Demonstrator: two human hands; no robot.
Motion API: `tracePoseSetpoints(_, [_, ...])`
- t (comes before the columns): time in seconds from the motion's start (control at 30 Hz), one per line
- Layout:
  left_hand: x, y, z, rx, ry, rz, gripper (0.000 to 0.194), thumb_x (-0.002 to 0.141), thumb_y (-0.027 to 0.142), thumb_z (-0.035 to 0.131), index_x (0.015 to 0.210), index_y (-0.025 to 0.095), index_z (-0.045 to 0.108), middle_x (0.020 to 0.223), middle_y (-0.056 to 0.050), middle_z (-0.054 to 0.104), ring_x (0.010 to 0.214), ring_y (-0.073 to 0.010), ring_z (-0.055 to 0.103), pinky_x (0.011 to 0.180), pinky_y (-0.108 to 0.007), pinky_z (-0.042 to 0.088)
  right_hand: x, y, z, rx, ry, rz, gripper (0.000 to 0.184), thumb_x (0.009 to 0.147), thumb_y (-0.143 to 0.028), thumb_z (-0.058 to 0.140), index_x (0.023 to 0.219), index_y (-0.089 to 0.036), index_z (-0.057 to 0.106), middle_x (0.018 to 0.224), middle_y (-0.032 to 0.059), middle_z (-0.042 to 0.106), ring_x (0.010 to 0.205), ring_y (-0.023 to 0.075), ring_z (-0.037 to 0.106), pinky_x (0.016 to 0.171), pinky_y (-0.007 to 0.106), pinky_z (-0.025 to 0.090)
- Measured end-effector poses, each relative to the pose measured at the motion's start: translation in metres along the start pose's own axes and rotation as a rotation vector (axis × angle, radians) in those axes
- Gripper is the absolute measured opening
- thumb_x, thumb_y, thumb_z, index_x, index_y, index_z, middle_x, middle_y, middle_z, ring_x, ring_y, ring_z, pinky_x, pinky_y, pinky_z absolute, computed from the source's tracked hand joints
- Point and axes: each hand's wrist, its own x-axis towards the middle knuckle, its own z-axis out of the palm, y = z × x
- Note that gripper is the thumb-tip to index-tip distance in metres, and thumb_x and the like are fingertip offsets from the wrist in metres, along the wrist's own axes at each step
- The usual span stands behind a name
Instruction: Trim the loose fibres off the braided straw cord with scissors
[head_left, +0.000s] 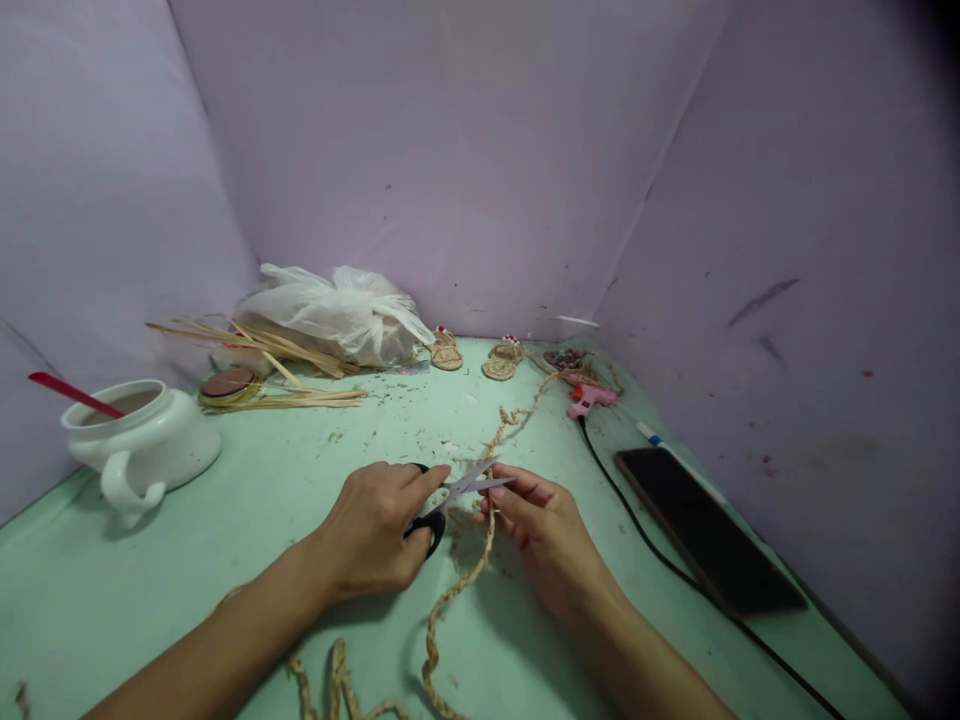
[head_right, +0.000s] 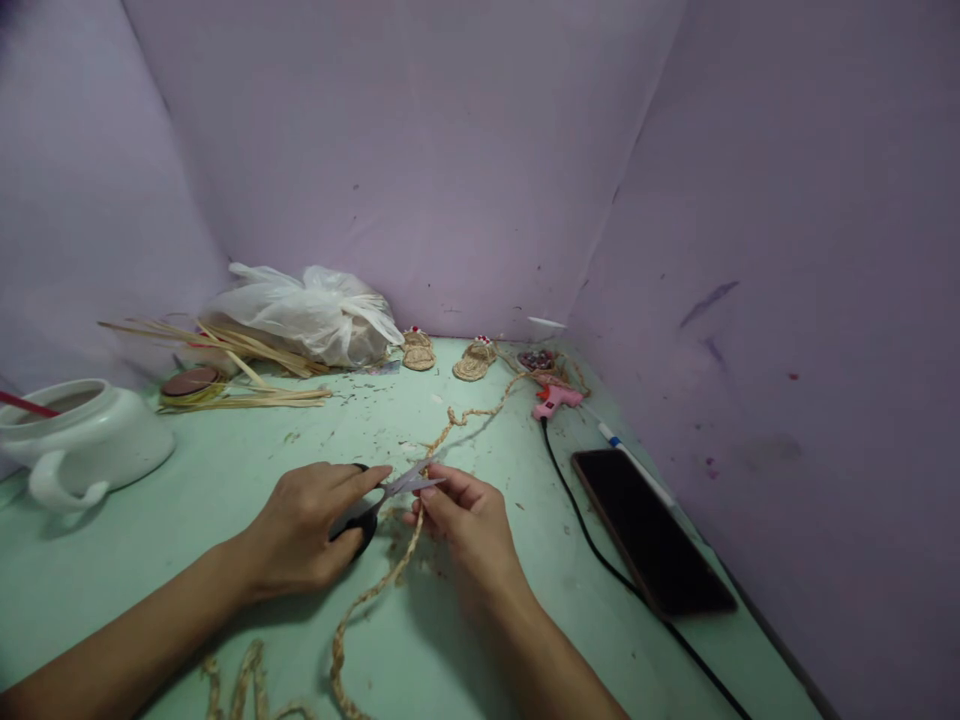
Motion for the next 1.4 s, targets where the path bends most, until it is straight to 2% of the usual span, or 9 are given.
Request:
tracePoseSetpoints(0.17, [0.000,-0.001,0.001,-0.014,-0.014,-0.011,0.051,0.070,0.018,0.044,0.121,0.016,0.045,0.081,-0.006,0.062,0.071,-0.0200,0.057,0.063,-0.031,0.042,-0.001,0.000,0.000,-0.074,-0.025,-0.034,0.028,0.053,-0.023,0.076,0.078,-0.014,0.069,0.065,0.0017,0.065,0.054,0.0122,0.054,0.061,0.030,0.048])
tracePoseSetpoints(0.37, [-0.001,-0.003,0.002,-0.005,-0.029,0.002,0.052,0.071,0.014,0.041,0.122,0.016,0.044,0.076,-0.005,0.062,0.065,-0.0186,0.057,0.058,-0.029,0.042,-0.003,-0.002,0.001,-0.185,-0.033,-0.057,0.020,0.056,-0.025,0.073,0.072,-0.014,0.070,0.062,0.0016,0.062,0.054,0.0126,0.053,0.063,0.030,0.045])
tracePoseSetpoints(0.57, [-0.001,-0.003,0.005,0.046,-0.031,0.015,0.050,0.071,0.012,0.039,0.120,0.014,0.046,0.074,-0.006,0.064,0.063,-0.0199,0.059,0.056,-0.030,0.043,-0.004,-0.003,0.003,-0.162,-0.042,-0.059,0.017,0.056,-0.025,0.073,0.068,-0.014,0.069,0.059,0.0000,0.059,0.053,0.0121,0.053,0.060,0.028,0.045])
tracePoseSetpoints(0.63, [0.000,-0.002,0.003,-0.026,-0.031,-0.004,0.049,0.071,0.011,0.039,0.119,0.016,0.048,0.076,-0.006,0.065,0.065,-0.0187,0.060,0.059,-0.029,0.044,-0.004,-0.003,0.003,-0.134,-0.022,-0.049,0.019,0.054,-0.025,0.075,0.068,-0.014,0.068,0.060,0.0000,0.060,0.052,0.0119,0.053,0.059,0.029,0.046])
tracePoseSetpoints(0.77, [0.002,0.001,-0.005,-0.326,0.008,-0.110,0.046,0.070,0.009,0.039,0.112,0.022,0.052,0.085,-0.001,0.066,0.074,-0.0140,0.060,0.067,-0.022,0.044,-0.002,-0.001,0.002,-0.068,0.060,-0.030,0.028,0.050,-0.026,0.077,0.073,-0.013,0.068,0.057,-0.0014,0.059,0.049,0.0112,0.053,0.058,0.030,0.048])
tracePoseSetpoints(0.83, [0.003,0.000,-0.006,-0.388,0.037,-0.160,0.044,0.069,0.012,0.042,0.110,0.021,0.054,0.087,-0.001,0.066,0.073,-0.0134,0.058,0.068,-0.021,0.043,-0.002,-0.001,0.002,-0.061,0.074,-0.032,0.033,0.051,-0.027,0.077,0.078,-0.013,0.068,0.056,-0.0022,0.058,0.048,0.0110,0.053,0.058,0.031,0.049])
tracePoseSetpoints(0.97, [0.003,-0.002,-0.004,-0.288,0.006,-0.173,0.048,0.066,0.018,0.046,0.114,0.020,0.052,0.084,-0.003,0.065,0.071,-0.0159,0.057,0.068,-0.025,0.043,-0.001,-0.001,0.001,-0.059,0.056,-0.048,0.040,0.051,-0.025,0.077,0.088,-0.013,0.067,0.060,-0.0023,0.060,0.049,0.0107,0.054,0.058,0.030,0.048])
tracePoseSetpoints(1.13, [0.004,-0.001,0.001,-0.208,-0.026,-0.157,0.052,0.067,0.019,0.045,0.119,0.018,0.049,0.084,-0.004,0.064,0.072,-0.0175,0.057,0.067,-0.027,0.043,-0.003,0.000,0.002,-0.065,0.041,-0.022,0.039,0.050,-0.026,0.077,0.086,-0.013,0.068,0.061,-0.0013,0.061,0.051,0.0116,0.054,0.059,0.031,0.048])
tracePoseSetpoints(1.4, [0.004,0.000,-0.001,-0.220,-0.032,-0.124,0.052,0.069,0.017,0.044,0.121,0.020,0.048,0.083,-0.003,0.065,0.071,-0.0161,0.058,0.065,-0.025,0.043,-0.005,0.000,0.003,-0.305,-0.048,-0.138,0.033,0.058,-0.026,0.069,0.089,-0.014,0.068,0.053,-0.0045,0.053,0.047,0.0101,0.048,0.052,0.025,0.040])
